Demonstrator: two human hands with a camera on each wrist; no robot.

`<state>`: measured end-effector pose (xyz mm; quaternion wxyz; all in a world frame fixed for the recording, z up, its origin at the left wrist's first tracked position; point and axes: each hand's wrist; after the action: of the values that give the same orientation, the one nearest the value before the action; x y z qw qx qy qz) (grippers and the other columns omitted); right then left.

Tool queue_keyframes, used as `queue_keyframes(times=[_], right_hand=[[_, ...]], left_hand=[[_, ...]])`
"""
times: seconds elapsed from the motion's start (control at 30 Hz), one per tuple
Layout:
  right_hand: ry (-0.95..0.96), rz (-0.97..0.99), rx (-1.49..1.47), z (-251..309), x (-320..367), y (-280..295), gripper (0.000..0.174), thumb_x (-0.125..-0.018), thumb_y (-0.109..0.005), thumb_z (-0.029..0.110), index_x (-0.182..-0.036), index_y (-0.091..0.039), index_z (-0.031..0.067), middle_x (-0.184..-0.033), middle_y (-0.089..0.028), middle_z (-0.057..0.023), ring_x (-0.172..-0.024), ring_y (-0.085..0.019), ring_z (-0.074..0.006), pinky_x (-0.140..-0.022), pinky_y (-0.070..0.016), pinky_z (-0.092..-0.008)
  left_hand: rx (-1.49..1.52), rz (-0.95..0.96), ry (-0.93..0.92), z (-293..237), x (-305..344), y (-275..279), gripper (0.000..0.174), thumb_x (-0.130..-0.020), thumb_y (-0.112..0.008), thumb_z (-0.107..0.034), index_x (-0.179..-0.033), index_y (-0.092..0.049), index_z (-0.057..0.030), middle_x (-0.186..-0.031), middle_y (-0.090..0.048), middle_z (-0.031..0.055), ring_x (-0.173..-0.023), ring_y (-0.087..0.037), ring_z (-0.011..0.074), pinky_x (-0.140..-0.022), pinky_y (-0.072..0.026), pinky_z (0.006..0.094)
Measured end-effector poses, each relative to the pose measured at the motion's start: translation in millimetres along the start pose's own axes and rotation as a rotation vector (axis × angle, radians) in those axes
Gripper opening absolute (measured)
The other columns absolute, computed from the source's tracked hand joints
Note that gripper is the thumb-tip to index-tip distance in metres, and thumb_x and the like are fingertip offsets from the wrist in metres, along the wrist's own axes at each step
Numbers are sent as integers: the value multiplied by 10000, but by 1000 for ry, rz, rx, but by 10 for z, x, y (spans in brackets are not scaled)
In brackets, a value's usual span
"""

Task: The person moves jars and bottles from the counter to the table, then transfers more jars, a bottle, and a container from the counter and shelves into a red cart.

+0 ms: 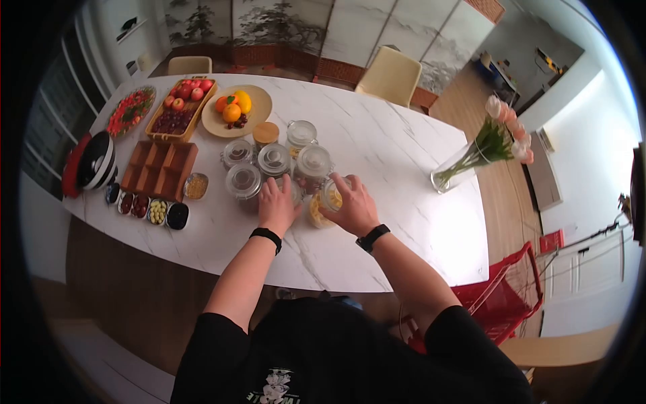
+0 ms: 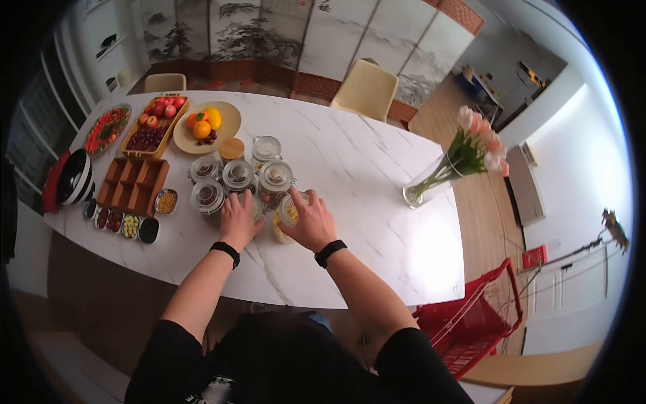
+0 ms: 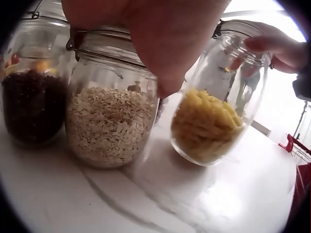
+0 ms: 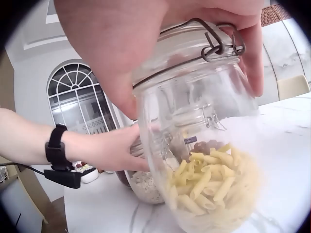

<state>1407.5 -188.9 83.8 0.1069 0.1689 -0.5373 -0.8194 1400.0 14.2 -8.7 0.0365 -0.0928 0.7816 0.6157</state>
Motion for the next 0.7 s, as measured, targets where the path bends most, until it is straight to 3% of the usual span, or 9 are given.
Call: queue_keyframes(times=[0.13,0.3,0.37,0.4,0.47,0.5,0.57,0.6,0.7], right_hand=[[44,84,28,67,-122,-23,815,-749,-851,414,-1453,-523,169,-1326,-557,-229,-1206,-589,-413,-964,-533,-488],[62,69,72,53,-141,-66,863,-743,-856,441,-1483,-496,180,-1373,-531,-212,-1169,-610,-412,-918,-560,-513],[95,46,113,15,-118,-84,884,-745,-866,419,-1490,-481,142,-1364,-524,-216,-1202,-584,-424,-951,-547,-507],[132,36,123,-21,-118,-105,897,-741,-872,413,-1493,-476,128,-1369,-521,-222,-1215,-573,-429,-963,-543,-500],[169,50,100,-160,-150,-198,973,-697,-915,384,-1496,-455,73,-1419,-490,-261,-1236,-547,-454,-1005,-516,-494],[145,85,47,-82,-167,-145,1004,-674,-933,365,-1495,-446,54,-1425,-482,-266,-1254,-531,-463,-1023,-503,-499],[187,112,56,-94,-198,-162,1060,-656,-946,333,-1524,-401,60,-1442,-465,-262,-1282,-506,-464,-1050,-481,-499],[188,128,130,-87,-208,-166,1093,-659,-945,329,-1549,-361,79,-1458,-452,-257,-1307,-489,-458,-1076,-456,-509],[184,154,179,-12,-236,-138,1113,-663,-943,330,-1567,-335,101,-1470,-442,-254,-1331,-471,-456,-1102,-430,-515]], left_hand=[[-2,-10,23,20,13,-20,915,-765,-851,-427,-1485,-407,-80,-1277,-482,199,-1208,-500,359,-1038,-434,461],[31,7,4,43,17,-29,929,-773,-845,-429,-1494,-380,-75,-1297,-461,203,-1224,-481,364,-1050,-418,468],[42,-39,2,32,14,-64,906,-765,-851,-418,-1474,-416,-61,-1273,-489,203,-1200,-506,367,-1007,-448,496],[72,-102,-18,16,35,-41,829,-741,-863,-370,-1400,-486,-38,-1220,-541,204,-1145,-546,361,-993,-460,478],[314,-403,-78,47,4,-245,281,-869,-677,-114,-1130,-617,-29,-1100,-566,186,-1060,-570,361,-857,-492,498],[322,-451,-83,68,4,-204,231,-873,-613,-66,-1097,-633,-17,-1092,-574,174,-1063,-573,346,-894,-504,472],[8,-423,-134,127,68,-182,502,-847,-620,-149,-1305,-594,56,-1297,-574,230,-1267,-539,395,-1129,-438,481],[-1,-404,-115,117,58,-400,964,-685,-840,-419,-1444,-491,62,-1418,-502,244,-1368,-465,403,-1211,-347,504],[-124,-416,-98,122,154,-301,967,-788,-801,-466,-1528,-400,9,-1459,-480,223,-1406,-429,378,-1235,-310,505]])
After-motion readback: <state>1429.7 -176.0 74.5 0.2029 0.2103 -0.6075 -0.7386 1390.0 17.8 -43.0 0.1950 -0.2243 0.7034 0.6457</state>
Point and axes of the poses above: each hand's wrist, its own x-axis away from the middle knuckle, its own y-axis out of the back of the hand, z = x × y
